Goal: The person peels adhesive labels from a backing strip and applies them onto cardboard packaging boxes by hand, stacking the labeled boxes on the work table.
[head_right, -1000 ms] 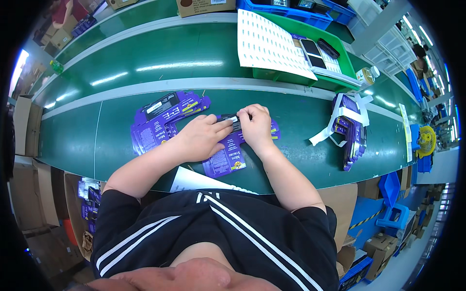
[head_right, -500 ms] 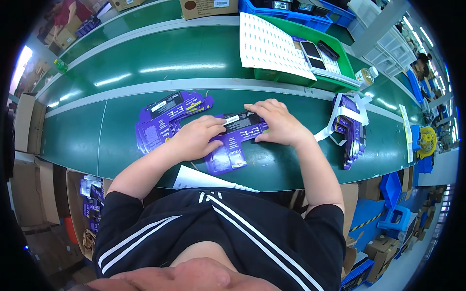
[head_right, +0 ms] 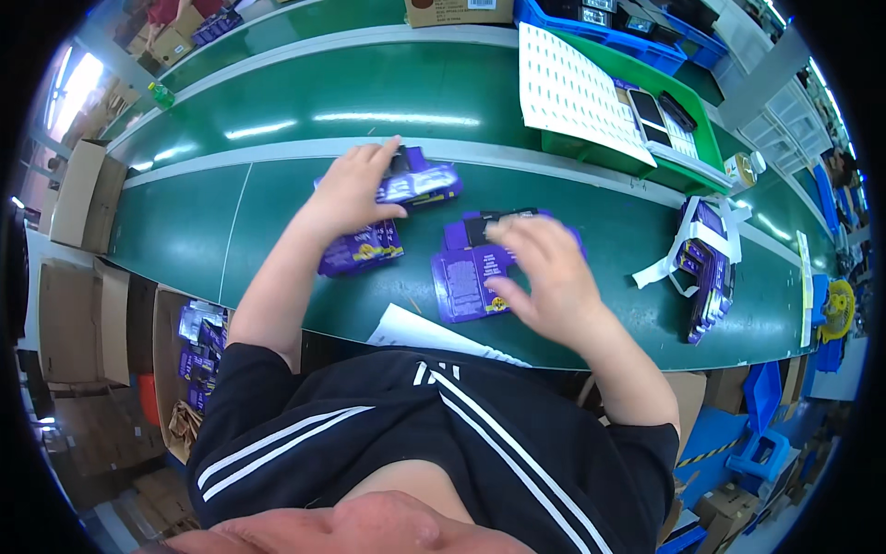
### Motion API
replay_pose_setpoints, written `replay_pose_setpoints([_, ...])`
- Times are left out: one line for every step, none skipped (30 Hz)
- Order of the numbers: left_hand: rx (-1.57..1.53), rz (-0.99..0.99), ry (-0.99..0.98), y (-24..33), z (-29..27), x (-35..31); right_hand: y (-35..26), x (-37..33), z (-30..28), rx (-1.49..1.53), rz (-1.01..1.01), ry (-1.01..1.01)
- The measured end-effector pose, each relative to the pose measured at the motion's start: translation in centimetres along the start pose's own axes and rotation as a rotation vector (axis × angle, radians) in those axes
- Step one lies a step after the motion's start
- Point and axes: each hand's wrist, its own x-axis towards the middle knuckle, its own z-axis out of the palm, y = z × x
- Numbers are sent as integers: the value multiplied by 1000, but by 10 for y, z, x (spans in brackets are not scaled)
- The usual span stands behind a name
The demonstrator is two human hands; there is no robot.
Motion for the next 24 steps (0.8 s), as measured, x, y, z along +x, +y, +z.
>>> replay_pose_setpoints([-15,10,-11,2,-1,-3,-1,-9,1,-3,20,-7])
replay_pose_setpoints([-59,80,21,6,-4,-7,0,-18,4,33,43,-70])
replay_pose_setpoints([-110,153,52,14,-9,-10,1,-30,8,68,72,-132])
replay_pose_setpoints([-174,228,77,26,-12,-16,0,-47,11,104,114,-200])
replay_pose_setpoints([-241,301,105,40,-14,-22,-1,-63,13,141,157,-267])
replay_pose_setpoints([-318,328,-86,60,-24,-33,-5,-77,15,139,197,-284])
replay_pose_setpoints([-391,358,-277,82,-30,-45,-10,-89,18,217,281,-313])
replay_pose_setpoints([-415,368,-288,99,-26,-58,-16,-95,22,295,352,-335])
replay_pose_setpoints([-328,444,-370,110,-21,-64,-17,-95,29,370,416,-344])
replay_pose_setpoints([-237,520,-446,116,-15,-67,-18,-97,33,444,477,-350])
replay_pose_setpoints([-242,528,-446,118,-10,-70,-19,-99,37,440,485,-348])
replay_pose_setpoints([-255,521,-437,121,-5,-72,-20,-100,40,409,457,-322])
replay_pose_setpoints([-266,513,-427,122,0,-75,-20,-102,43,379,427,-296])
replay_pose_setpoints([-275,504,-417,124,4,-77,-21,-103,45,349,395,-271])
replay_pose_setpoints([-284,494,-407,125,5,-78,-23,-104,46,319,362,-245])
replay_pose_setpoints([-282,495,-403,126,6,-79,-24,-105,47,317,359,-244])
replay_pose_setpoints([-298,464,-431,127,6,-79,-25,-106,49,247,276,-203])
replay_pose_setpoints([-314,433,-459,127,6,-77,-25,-106,49,178,192,-162])
replay_pose_setpoints([-330,402,-487,127,6,-76,-26,-106,50,108,109,-121])
replay_pose_setpoints([-346,371,-516,127,6,-75,-26,-106,50,39,26,-80])
replay_pose_setpoints([-346,365,-507,125,6,-77,-27,-104,48,36,17,-84])
replay_pose_setpoints([-368,354,-515,123,6,-79,-29,-103,44,129,-8,-123])
replay_pose_setpoints([-385,343,-522,121,6,-77,-28,-101,38,222,-36,-159])
replay_pose_setpoints([-402,332,-529,119,6,-76,-27,-99,31,315,-64,-197])
